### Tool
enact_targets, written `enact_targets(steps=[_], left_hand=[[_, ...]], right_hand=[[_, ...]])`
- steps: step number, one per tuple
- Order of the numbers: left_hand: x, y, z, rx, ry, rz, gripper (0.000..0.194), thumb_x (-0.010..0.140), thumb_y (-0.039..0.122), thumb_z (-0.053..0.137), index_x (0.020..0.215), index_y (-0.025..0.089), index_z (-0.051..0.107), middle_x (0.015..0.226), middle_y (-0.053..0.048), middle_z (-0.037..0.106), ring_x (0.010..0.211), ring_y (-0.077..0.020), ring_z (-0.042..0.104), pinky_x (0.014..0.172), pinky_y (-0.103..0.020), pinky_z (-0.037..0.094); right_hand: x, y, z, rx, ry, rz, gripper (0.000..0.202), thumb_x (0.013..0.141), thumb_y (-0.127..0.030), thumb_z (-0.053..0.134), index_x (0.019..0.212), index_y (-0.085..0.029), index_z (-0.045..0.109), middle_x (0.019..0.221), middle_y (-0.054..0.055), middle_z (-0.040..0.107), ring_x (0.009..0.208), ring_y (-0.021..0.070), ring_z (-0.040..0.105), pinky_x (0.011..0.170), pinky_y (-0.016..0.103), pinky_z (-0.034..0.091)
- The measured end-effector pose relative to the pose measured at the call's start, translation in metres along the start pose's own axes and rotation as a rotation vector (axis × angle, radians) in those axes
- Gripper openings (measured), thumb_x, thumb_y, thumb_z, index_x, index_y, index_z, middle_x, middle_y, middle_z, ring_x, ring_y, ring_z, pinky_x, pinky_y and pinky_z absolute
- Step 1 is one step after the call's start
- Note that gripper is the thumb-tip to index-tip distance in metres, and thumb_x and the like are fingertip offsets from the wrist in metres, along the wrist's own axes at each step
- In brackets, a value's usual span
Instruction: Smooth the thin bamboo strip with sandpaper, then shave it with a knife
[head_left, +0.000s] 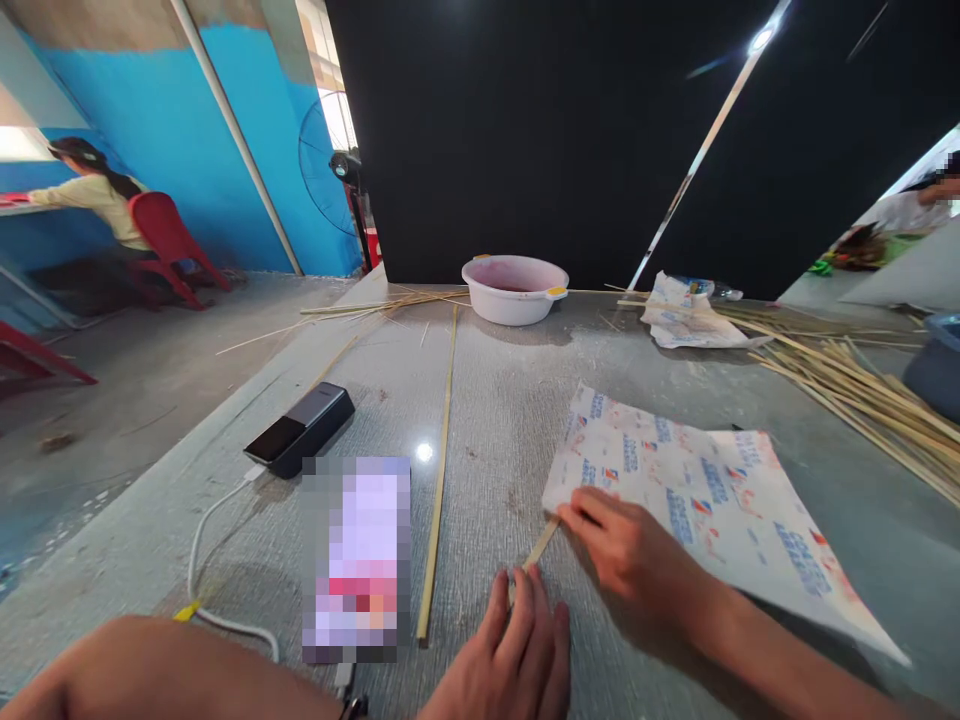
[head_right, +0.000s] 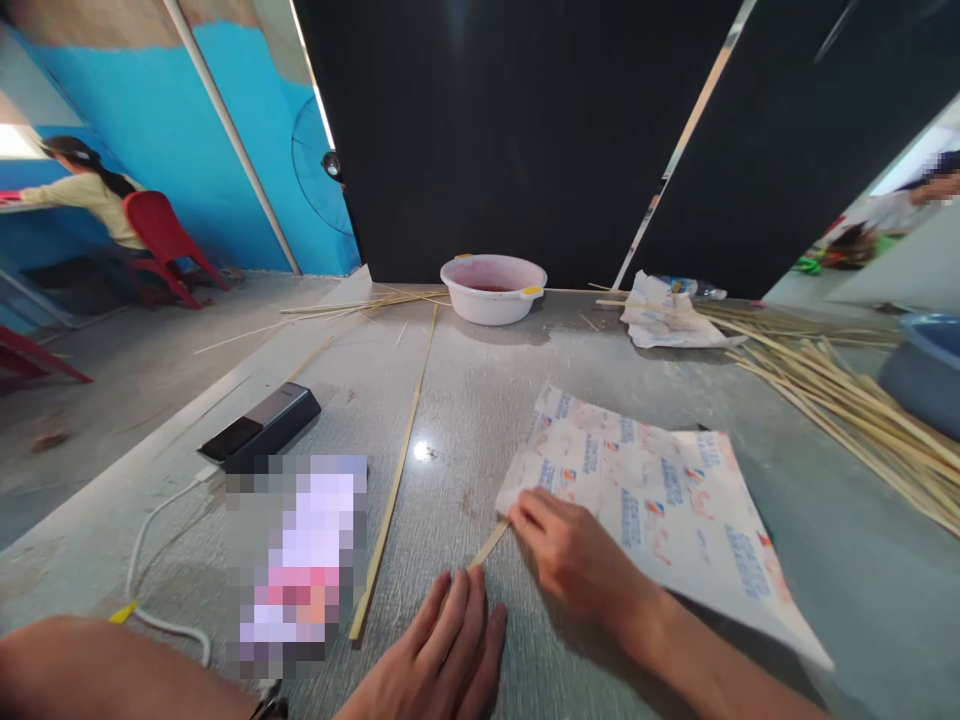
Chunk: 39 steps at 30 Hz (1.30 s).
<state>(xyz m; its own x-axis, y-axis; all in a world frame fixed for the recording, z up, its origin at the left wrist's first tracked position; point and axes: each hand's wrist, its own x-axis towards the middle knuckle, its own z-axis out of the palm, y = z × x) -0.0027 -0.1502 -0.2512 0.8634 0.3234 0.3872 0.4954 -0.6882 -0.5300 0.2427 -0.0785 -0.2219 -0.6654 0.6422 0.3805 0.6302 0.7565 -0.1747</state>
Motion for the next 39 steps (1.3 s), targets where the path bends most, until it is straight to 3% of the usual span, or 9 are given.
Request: enact_targets(steps=[6,9,13,17,21,24,28,30,39], left_hand=[[0.0003,-0.0019,-0.0003,-0.029,0.029,-0.01,0.038,0.109,0.026,0.042,0.13,0.008,0.068,0.125,-0.016,0.076,0.116,-0.0319,0.071,0.105,-0.053,0.037],[0.0025,-0.0027,-0.0016,-0.035,0.056,-0.027,0.037,0.11,0.025,0.04,0.127,0.009,0.069,0.121,-0.014,0.078,0.114,-0.0296,0.072,0.103,-0.052,0.038],[0.0051,-0.0018,-0.0018,-0.041,0.055,-0.051,0.036,0.11,0.026,0.041,0.126,0.009,0.069,0.12,-0.013,0.079,0.113,-0.0288,0.073,0.103,-0.051,0.04],[0.0061,-0.0008,0.0001,-0.048,0.091,-0.066,0.035,0.11,0.025,0.04,0.123,0.01,0.07,0.117,-0.011,0.08,0.111,-0.027,0.074,0.102,-0.049,0.041],[0.0064,-0.0007,0.0004,-0.04,0.076,-0.067,0.035,0.11,0.027,0.043,0.123,0.009,0.07,0.118,-0.013,0.08,0.112,-0.0282,0.073,0.103,-0.05,0.04],[0.0061,-0.001,-0.0009,-0.039,0.079,-0.07,0.034,0.11,0.029,0.045,0.122,0.011,0.071,0.118,-0.012,0.079,0.112,-0.028,0.072,0.103,-0.049,0.04],[0.0038,-0.001,-0.0017,-0.022,0.011,-0.02,0.04,0.11,0.033,0.046,0.131,0.008,0.068,0.127,-0.017,0.076,0.118,-0.0317,0.069,0.105,-0.052,0.04],[0.0024,-0.0006,-0.001,-0.014,0.0,0.006,0.042,0.109,0.033,0.046,0.134,0.007,0.067,0.128,-0.019,0.074,0.119,-0.0321,0.068,0.104,-0.052,0.04],[0.0042,-0.0003,-0.0003,-0.018,0.037,-0.024,0.039,0.11,0.031,0.046,0.129,0.009,0.07,0.122,-0.015,0.077,0.115,-0.0305,0.07,0.103,-0.051,0.04]], right_hand=[[0.0004,0.0008,0.0027,0.006,0.072,0.064,0.034,0.104,-0.001,0.039,0.104,-0.014,0.071,0.086,0.007,0.062,0.073,0.0204,0.062,0.066,0.031,0.051],[-0.0004,0.0004,0.0035,0.08,-0.001,0.037,0.034,0.104,-0.002,0.04,0.104,-0.016,0.07,0.089,0.006,0.064,0.076,0.0197,0.063,0.066,0.03,0.052],[-0.0011,0.0016,0.0035,0.03,0.082,0.097,0.032,0.105,-0.003,0.042,0.107,-0.017,0.071,0.089,0.006,0.064,0.077,0.019,0.064,0.069,0.03,0.054],[-0.0011,-0.0002,0.0038,0.097,0.017,0.05,0.034,0.104,-0.002,0.04,0.105,-0.017,0.071,0.089,0.006,0.064,0.076,0.0192,0.063,0.068,0.029,0.053],[-0.001,-0.0029,0.0038,0.035,0.092,0.075,0.033,0.103,-0.002,0.041,0.1,-0.016,0.071,0.086,0.006,0.062,0.073,0.0201,0.062,0.064,0.031,0.052],[-0.001,-0.0031,0.0037,0.123,-0.011,0.036,0.033,0.102,-0.001,0.041,0.102,-0.017,0.07,0.088,0.006,0.063,0.075,0.0199,0.064,0.065,0.03,0.052],[-0.0005,-0.0014,0.0037,0.051,0.082,0.068,0.035,0.1,0.0,0.04,0.104,-0.016,0.071,0.088,0.007,0.063,0.075,0.0205,0.064,0.067,0.031,0.053],[-0.0007,-0.0032,0.0035,0.081,0.024,0.039,0.035,0.099,0.001,0.041,0.103,-0.017,0.071,0.089,0.007,0.064,0.076,0.0204,0.064,0.066,0.03,0.052],[0.0016,-0.0005,0.0053,0.165,0.088,0.156,0.018,0.11,-0.02,0.057,0.116,-0.02,0.074,0.103,0.009,0.069,0.091,0.0237,0.068,0.08,0.037,0.059]])
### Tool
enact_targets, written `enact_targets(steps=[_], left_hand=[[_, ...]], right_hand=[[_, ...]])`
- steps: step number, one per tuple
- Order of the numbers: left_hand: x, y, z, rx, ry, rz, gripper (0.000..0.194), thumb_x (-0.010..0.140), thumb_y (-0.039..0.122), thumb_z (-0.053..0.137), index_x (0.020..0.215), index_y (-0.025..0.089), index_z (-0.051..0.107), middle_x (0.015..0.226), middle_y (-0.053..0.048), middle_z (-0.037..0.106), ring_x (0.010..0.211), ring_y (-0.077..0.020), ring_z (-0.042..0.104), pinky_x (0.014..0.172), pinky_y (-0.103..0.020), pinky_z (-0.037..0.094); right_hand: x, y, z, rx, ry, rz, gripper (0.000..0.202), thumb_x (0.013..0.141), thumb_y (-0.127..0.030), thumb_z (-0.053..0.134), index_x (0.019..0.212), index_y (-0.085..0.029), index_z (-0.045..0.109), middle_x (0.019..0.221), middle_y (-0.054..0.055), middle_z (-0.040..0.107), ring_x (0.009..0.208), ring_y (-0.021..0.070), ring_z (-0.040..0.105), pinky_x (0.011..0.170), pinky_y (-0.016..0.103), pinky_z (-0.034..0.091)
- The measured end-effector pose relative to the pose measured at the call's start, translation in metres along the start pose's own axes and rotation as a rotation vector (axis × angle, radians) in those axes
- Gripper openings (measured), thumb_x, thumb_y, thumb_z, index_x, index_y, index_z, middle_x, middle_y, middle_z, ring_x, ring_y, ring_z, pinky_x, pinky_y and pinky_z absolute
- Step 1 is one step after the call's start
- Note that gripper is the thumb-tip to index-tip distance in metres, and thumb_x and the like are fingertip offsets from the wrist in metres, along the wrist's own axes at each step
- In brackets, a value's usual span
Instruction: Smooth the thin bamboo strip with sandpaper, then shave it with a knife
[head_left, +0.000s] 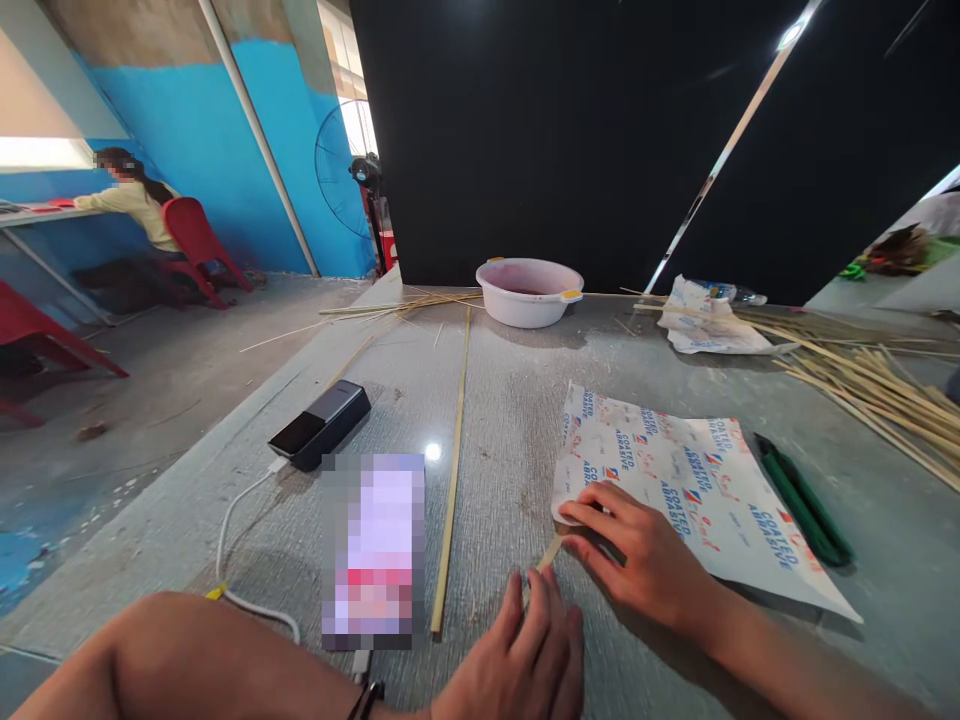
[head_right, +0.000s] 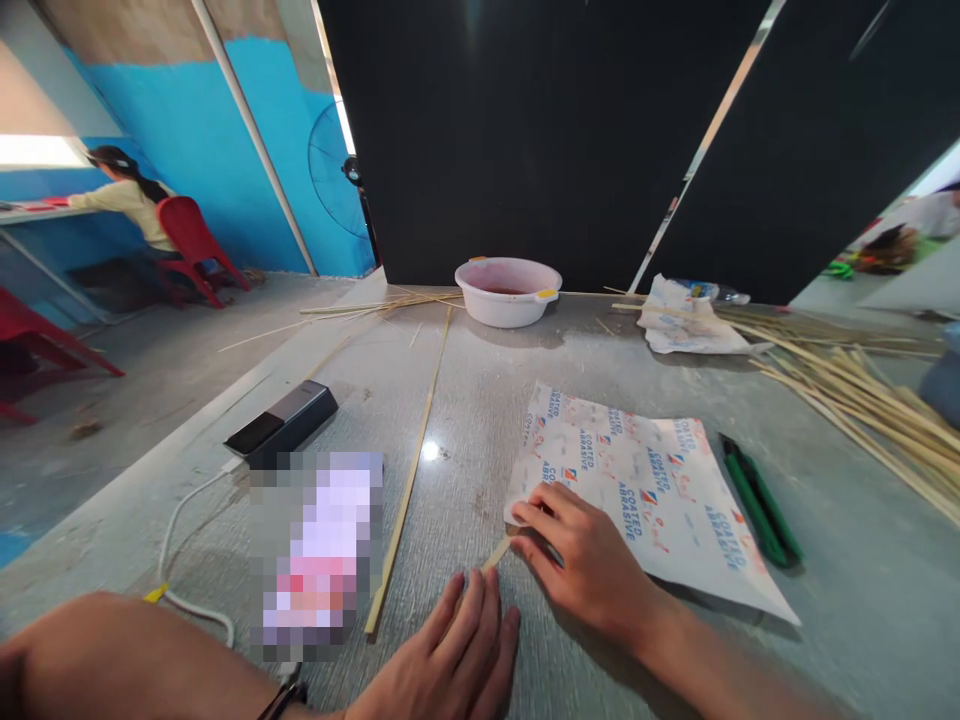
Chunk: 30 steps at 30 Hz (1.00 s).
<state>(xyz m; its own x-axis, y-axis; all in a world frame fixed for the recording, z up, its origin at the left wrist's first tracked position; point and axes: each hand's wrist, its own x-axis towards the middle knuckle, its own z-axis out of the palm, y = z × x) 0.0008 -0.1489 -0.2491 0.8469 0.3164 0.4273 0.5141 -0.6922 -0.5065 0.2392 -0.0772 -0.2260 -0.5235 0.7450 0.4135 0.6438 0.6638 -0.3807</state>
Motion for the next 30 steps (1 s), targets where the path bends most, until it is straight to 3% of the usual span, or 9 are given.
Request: enact_targets(steps=[6,12,17,22,30], left_hand=[[0.001,-0.001,-0.001,-0.01,-0.006,-0.005,0.038,0.111,0.032,0.046,0.128,0.01,0.07,0.121,-0.014,0.078,0.116,-0.0302,0.07,0.104,-0.051,0.04],[0.001,-0.001,-0.001,-0.02,0.016,-0.014,0.036,0.111,0.031,0.046,0.126,0.011,0.072,0.119,-0.013,0.078,0.114,-0.0296,0.071,0.104,-0.051,0.039],[-0.001,-0.001,0.001,-0.011,0.004,0.01,0.038,0.11,0.031,0.046,0.13,0.01,0.071,0.122,-0.013,0.076,0.116,-0.0297,0.069,0.104,-0.051,0.038],[-0.004,-0.001,0.004,0.02,-0.043,0.06,0.042,0.109,0.035,0.048,0.137,0.01,0.067,0.127,-0.016,0.073,0.12,-0.0315,0.065,0.106,-0.052,0.037],[-0.004,0.006,0.012,0.012,0.053,-0.022,0.037,0.111,0.031,0.043,0.125,0.012,0.071,0.121,-0.013,0.077,0.115,-0.0283,0.069,0.105,-0.05,0.04]], right_hand=[[0.002,0.007,0.002,0.086,-0.042,-0.049,0.031,0.107,-0.004,0.046,0.118,-0.021,0.069,0.105,0.007,0.067,0.095,0.0215,0.067,0.083,0.035,0.059],[0.001,0.012,-0.008,-0.128,-0.053,-0.152,0.048,0.087,0.011,0.038,0.11,-0.018,0.07,0.105,0.009,0.068,0.096,0.0247,0.065,0.082,0.038,0.061],[-0.001,0.004,-0.006,-0.213,-0.134,-0.171,0.054,0.072,0.014,0.04,0.108,-0.014,0.068,0.108,0.012,0.068,0.098,0.0269,0.066,0.081,0.04,0.062],[0.0,0.001,-0.005,-0.265,-0.125,-0.189,0.055,0.07,0.013,0.04,0.111,-0.012,0.068,0.108,0.013,0.068,0.095,0.0269,0.066,0.079,0.039,0.063],[-0.001,-0.009,-0.006,-0.266,-0.131,-0.239,0.049,0.075,0.013,0.041,0.107,-0.012,0.068,0.102,0.011,0.069,0.089,0.026,0.068,0.076,0.039,0.065]])
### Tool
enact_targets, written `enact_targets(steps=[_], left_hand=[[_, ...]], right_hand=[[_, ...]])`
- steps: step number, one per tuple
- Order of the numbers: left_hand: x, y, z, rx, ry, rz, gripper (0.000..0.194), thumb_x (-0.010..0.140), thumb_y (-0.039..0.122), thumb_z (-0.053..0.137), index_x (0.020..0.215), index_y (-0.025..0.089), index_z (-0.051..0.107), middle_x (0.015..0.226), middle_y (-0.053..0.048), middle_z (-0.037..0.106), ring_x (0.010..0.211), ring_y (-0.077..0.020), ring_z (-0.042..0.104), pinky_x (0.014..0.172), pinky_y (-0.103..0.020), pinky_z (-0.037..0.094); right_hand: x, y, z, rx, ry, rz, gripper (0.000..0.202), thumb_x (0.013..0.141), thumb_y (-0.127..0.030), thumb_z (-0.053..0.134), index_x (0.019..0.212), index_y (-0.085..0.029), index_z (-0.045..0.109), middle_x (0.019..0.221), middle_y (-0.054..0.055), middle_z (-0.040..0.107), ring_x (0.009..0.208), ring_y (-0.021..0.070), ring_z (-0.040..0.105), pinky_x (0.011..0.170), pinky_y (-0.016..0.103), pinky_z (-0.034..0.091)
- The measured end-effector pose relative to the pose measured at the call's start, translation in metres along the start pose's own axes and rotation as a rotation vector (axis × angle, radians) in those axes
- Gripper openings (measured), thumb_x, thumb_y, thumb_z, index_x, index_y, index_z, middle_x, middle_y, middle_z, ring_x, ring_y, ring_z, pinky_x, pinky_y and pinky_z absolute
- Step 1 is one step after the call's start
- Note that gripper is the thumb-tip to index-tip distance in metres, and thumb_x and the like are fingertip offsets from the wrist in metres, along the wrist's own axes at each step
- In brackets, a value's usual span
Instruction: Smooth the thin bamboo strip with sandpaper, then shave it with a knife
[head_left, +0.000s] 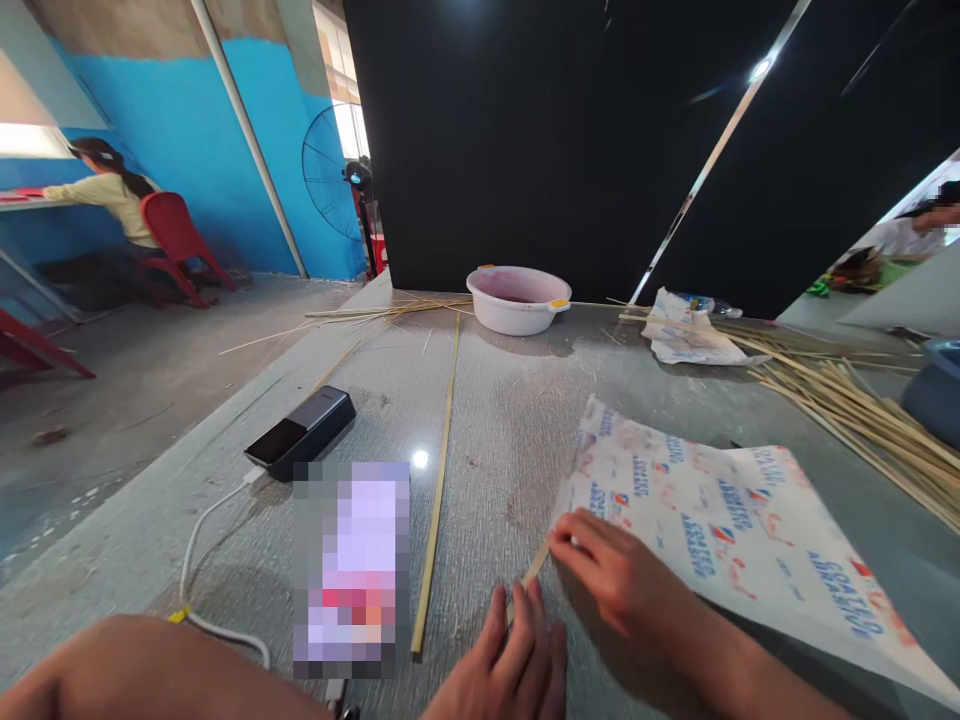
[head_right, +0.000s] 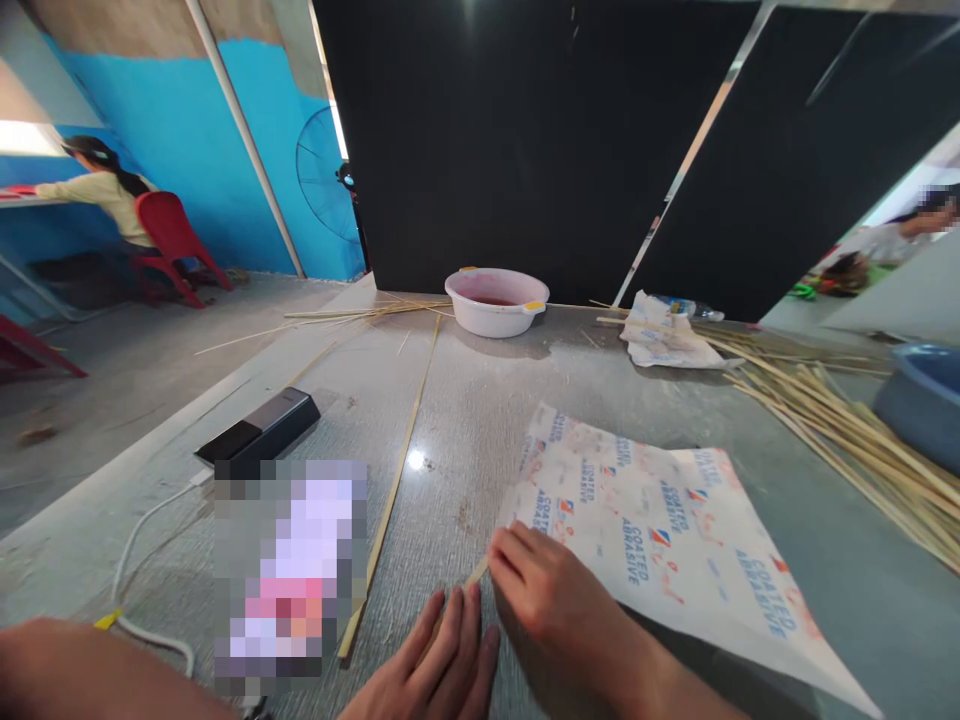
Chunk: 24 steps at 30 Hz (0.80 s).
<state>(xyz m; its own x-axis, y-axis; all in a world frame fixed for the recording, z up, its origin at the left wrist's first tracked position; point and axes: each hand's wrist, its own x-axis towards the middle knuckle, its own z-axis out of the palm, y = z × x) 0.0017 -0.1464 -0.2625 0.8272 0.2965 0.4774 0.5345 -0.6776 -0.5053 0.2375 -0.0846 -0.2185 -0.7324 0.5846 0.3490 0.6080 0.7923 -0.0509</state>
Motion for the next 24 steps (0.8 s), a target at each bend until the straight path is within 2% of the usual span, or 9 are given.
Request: enact_targets(steps=[2,5,8,12,14,17,21,24], left_hand=[[-0.002,0.003,0.004,0.016,0.025,-0.028,0.035,0.11,0.032,0.044,0.124,0.012,0.07,0.12,-0.013,0.077,0.115,-0.0286,0.069,0.105,-0.05,0.041],[-0.003,0.003,0.007,0.032,-0.009,-0.008,0.036,0.108,0.036,0.05,0.127,0.011,0.068,0.121,-0.015,0.076,0.118,-0.0304,0.068,0.107,-0.052,0.04],[-0.002,-0.001,0.003,0.042,-0.001,0.023,0.036,0.108,0.037,0.051,0.127,0.012,0.068,0.12,-0.014,0.077,0.116,-0.0295,0.068,0.105,-0.05,0.04],[0.002,-0.004,-0.001,0.009,0.019,-0.003,0.033,0.109,0.032,0.048,0.122,0.012,0.07,0.117,-0.013,0.078,0.113,-0.0292,0.069,0.104,-0.05,0.04],[0.003,-0.004,-0.002,-0.004,0.024,-0.023,0.032,0.109,0.029,0.046,0.12,0.012,0.07,0.116,-0.013,0.079,0.112,-0.029,0.07,0.103,-0.05,0.04],[0.005,-0.006,-0.003,0.0,0.049,-0.023,0.033,0.11,0.026,0.041,0.118,0.012,0.071,0.114,-0.012,0.079,0.11,-0.028,0.071,0.102,-0.049,0.04],[0.006,-0.008,-0.007,-0.015,0.026,-0.006,0.035,0.11,0.024,0.041,0.12,0.012,0.072,0.116,-0.013,0.079,0.108,-0.0282,0.071,0.103,-0.05,0.039],[0.006,-0.007,-0.007,-0.019,0.027,-0.01,0.035,0.11,0.025,0.041,0.119,0.012,0.072,0.115,-0.013,0.079,0.108,-0.0284,0.071,0.103,-0.051,0.039]], right_hand=[[0.001,-0.002,0.0,0.023,-0.011,-0.015,0.049,0.074,0.013,0.042,0.108,-0.011,0.069,0.104,0.012,0.07,0.091,0.0269,0.069,0.077,0.039,0.066],[0.002,-0.001,0.0,-0.044,-0.011,0.041,0.051,0.071,0.013,0.041,0.107,-0.01,0.069,0.104,0.014,0.07,0.092,0.029,0.07,0.076,0.042,0.066],[0.001,0.0,-0.002,-0.096,-0.036,0.022,0.047,0.076,0.013,0.043,0.108,-0.009,0.069,0.104,0.014,0.07,0.09,0.0286,0.07,0.078,0.042,0.066],[0.0,-0.001,-0.005,-0.025,-0.035,0.057,0.053,0.073,0.014,0.043,0.111,-0.011,0.069,0.106,0.013,0.069,0.092,0.0274,0.07,0.078,0.039,0.065],[-0.001,-0.001,-0.007,-0.004,-0.03,0.08,0.051,0.075,0.014,0.043,0.11,-0.012,0.07,0.102,0.011,0.067,0.088,0.0263,0.069,0.074,0.037,0.063],[-0.001,-0.003,-0.006,0.031,-0.04,0.028,0.044,0.082,0.012,0.044,0.109,-0.012,0.07,0.098,0.01,0.067,0.085,0.0251,0.067,0.072,0.036,0.061],[0.0,-0.001,-0.003,0.002,0.023,0.051,0.047,0.079,0.013,0.041,0.107,-0.012,0.07,0.096,0.01,0.066,0.083,0.0246,0.065,0.07,0.035,0.058],[0.002,-0.001,-0.002,-0.043,0.028,0.012,0.04,0.084,0.011,0.044,0.105,-0.011,0.07,0.095,0.011,0.066,0.083,0.0252,0.064,0.071,0.036,0.058]])
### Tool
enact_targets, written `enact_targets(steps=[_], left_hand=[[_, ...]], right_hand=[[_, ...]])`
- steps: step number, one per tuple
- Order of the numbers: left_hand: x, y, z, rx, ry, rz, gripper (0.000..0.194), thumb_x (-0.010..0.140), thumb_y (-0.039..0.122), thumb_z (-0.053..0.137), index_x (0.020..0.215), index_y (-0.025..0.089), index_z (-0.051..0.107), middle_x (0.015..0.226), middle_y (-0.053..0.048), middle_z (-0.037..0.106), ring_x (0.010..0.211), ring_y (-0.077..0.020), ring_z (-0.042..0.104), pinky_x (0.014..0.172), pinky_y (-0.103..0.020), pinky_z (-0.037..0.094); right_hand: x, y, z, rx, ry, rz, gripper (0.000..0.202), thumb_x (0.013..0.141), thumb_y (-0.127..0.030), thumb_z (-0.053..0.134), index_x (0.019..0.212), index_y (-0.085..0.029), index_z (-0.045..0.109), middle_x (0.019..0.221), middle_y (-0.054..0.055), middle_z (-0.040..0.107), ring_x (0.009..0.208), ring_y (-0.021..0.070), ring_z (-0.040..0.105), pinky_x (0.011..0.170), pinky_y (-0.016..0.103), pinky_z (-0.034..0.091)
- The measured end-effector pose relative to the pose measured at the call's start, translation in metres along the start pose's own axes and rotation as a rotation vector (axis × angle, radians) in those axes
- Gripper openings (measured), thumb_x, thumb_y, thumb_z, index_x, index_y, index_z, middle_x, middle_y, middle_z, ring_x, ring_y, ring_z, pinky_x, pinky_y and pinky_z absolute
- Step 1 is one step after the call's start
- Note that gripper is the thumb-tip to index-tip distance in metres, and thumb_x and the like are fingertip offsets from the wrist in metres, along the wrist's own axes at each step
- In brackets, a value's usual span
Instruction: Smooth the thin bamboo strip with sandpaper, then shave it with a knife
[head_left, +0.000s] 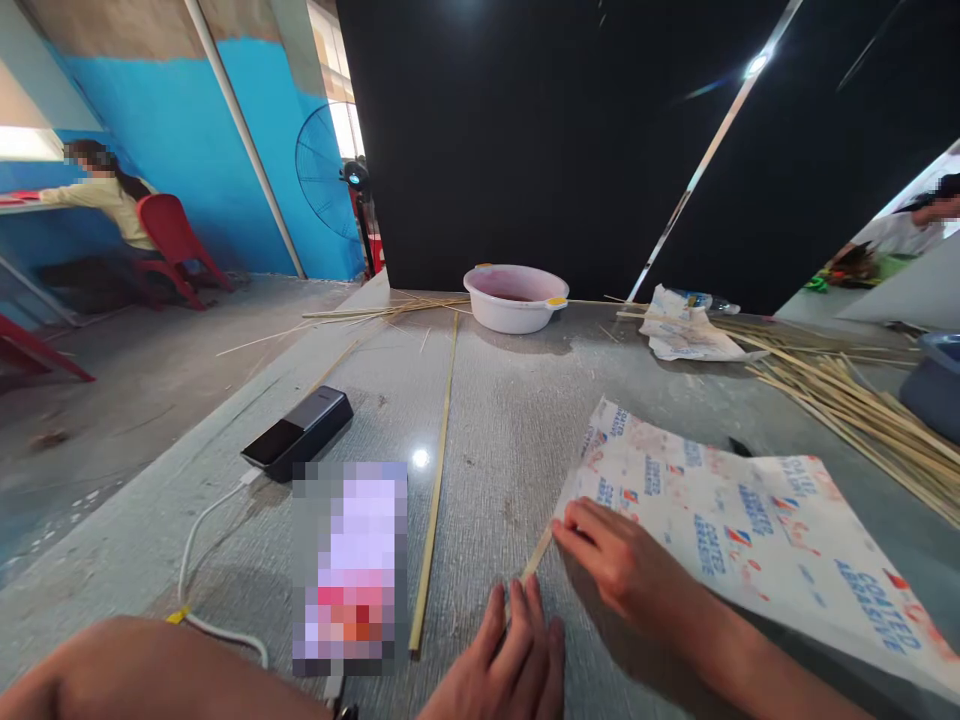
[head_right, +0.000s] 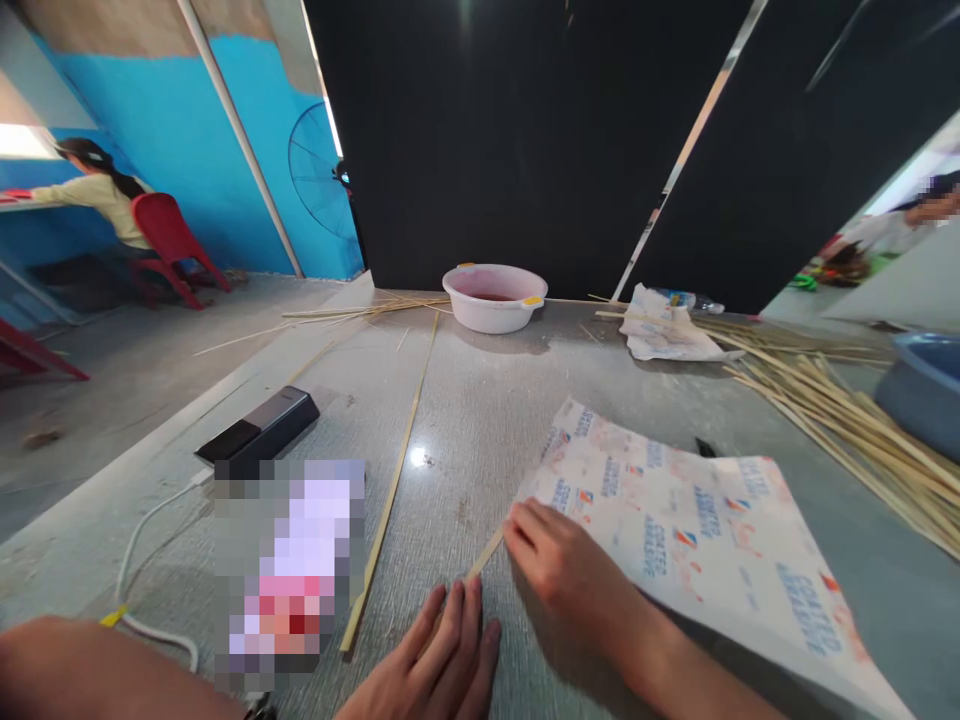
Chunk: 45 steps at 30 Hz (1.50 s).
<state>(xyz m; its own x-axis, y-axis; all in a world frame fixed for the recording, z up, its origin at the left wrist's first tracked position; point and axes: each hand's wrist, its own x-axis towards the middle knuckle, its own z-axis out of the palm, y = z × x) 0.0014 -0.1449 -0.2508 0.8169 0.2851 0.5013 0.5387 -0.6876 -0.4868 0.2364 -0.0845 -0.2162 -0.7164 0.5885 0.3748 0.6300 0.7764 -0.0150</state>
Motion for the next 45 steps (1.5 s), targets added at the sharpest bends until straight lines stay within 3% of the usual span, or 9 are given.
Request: enact_targets(steps=[6,11,15,20,26,32,36,40,45], left_hand=[[-0.002,0.0,0.0,0.01,-0.039,0.018,0.034,0.109,0.027,0.045,0.123,0.011,0.071,0.12,-0.015,0.078,0.11,-0.03,0.071,0.103,-0.052,0.038],[-0.001,-0.001,-0.004,0.008,-0.038,0.019,0.035,0.109,0.027,0.044,0.124,0.01,0.07,0.12,-0.013,0.079,0.11,-0.0287,0.072,0.104,-0.05,0.04],[-0.002,-0.001,-0.006,-0.025,-0.086,0.021,0.037,0.11,0.031,0.047,0.134,0.009,0.065,0.126,-0.014,0.078,0.118,-0.0284,0.071,0.107,-0.048,0.043],[-0.008,-0.001,-0.003,-0.072,-0.121,0.074,0.049,0.109,0.033,0.054,0.152,0.008,0.05,0.14,-0.023,0.07,0.13,-0.0323,0.068,0.112,-0.049,0.046],[-0.011,0.008,0.007,-0.098,-0.036,-0.004,0.051,0.108,0.031,0.055,0.154,0.01,0.047,0.137,-0.022,0.072,0.13,-0.0343,0.07,0.114,-0.051,0.045],[-0.01,0.008,0.007,-0.098,-0.013,-0.007,0.052,0.107,0.029,0.054,0.155,0.01,0.045,0.139,-0.023,0.07,0.135,-0.0358,0.067,0.124,-0.057,0.032],[-0.008,0.004,0.0,-0.093,-0.041,-0.021,0.047,0.108,0.031,0.054,0.15,0.011,0.051,0.138,-0.022,0.071,0.135,-0.0352,0.066,0.126,-0.058,0.028],[-0.006,0.0,0.0,-0.095,-0.053,-0.007,0.048,0.108,0.034,0.054,0.148,0.009,0.052,0.132,-0.021,0.074,0.132,-0.0345,0.069,0.123,-0.054,0.033],[-0.005,-0.005,0.007,-0.09,-0.045,0.021,0.059,0.11,0.038,0.052,0.159,0.007,0.042,0.137,-0.024,0.071,0.136,-0.0363,0.066,0.124,-0.055,0.033]], right_hand=[[-0.001,0.003,-0.002,0.007,-0.026,0.04,0.05,0.072,0.014,0.044,0.108,-0.011,0.069,0.098,0.011,0.066,0.085,0.0256,0.065,0.071,0.035,0.058],[-0.004,-0.001,-0.002,0.055,-0.071,0.005,0.049,0.074,0.013,0.045,0.11,-0.013,0.068,0.102,0.01,0.066,0.088,0.025,0.065,0.075,0.035,0.06],[-0.003,0.004,-0.003,0.042,-0.057,0.08,0.057,0.07,0.015,0.042,0.111,-0.014,0.069,0.103,0.01,0.066,0.089,0.0245,0.067,0.074,0.035,0.06],[-0.003,0.007,-0.005,0.0,-0.065,0.036,0.052,0.073,0.012,0.044,0.111,-0.012,0.069,0.102,0.011,0.067,0.089,0.0265,0.068,0.075,0.038,0.061],[-0.003,0.006,-0.005,0.028,-0.045,0.085,0.052,0.072,0.013,0.041,0.107,-0.013,0.07,0.099,0.01,0.065,0.085,0.0241,0.066,0.072,0.034,0.059],[-0.002,-0.004,-0.005,0.073,-0.059,0.015,0.046,0.078,0.012,0.043,0.108,-0.013,0.07,0.1,0.01,0.066,0.087,0.0245,0.066,0.074,0.035,0.059],[-0.006,0.023,-0.005,0.032,-0.053,0.115,0.058,0.07,0.015,0.04,0.111,-0.014,0.071,0.104,0.01,0.065,0.089,0.0238,0.067,0.075,0.034,0.059],[-0.01,0.047,-0.006,-0.039,-0.047,0.152,0.057,0.071,0.016,0.038,0.108,-0.014,0.071,0.105,0.011,0.065,0.089,0.0236,0.068,0.075,0.034,0.059],[-0.008,0.017,-0.006,0.027,-0.073,0.057,0.055,0.074,0.014,0.043,0.114,-0.015,0.069,0.106,0.009,0.067,0.092,0.0232,0.068,0.078,0.033,0.06]])
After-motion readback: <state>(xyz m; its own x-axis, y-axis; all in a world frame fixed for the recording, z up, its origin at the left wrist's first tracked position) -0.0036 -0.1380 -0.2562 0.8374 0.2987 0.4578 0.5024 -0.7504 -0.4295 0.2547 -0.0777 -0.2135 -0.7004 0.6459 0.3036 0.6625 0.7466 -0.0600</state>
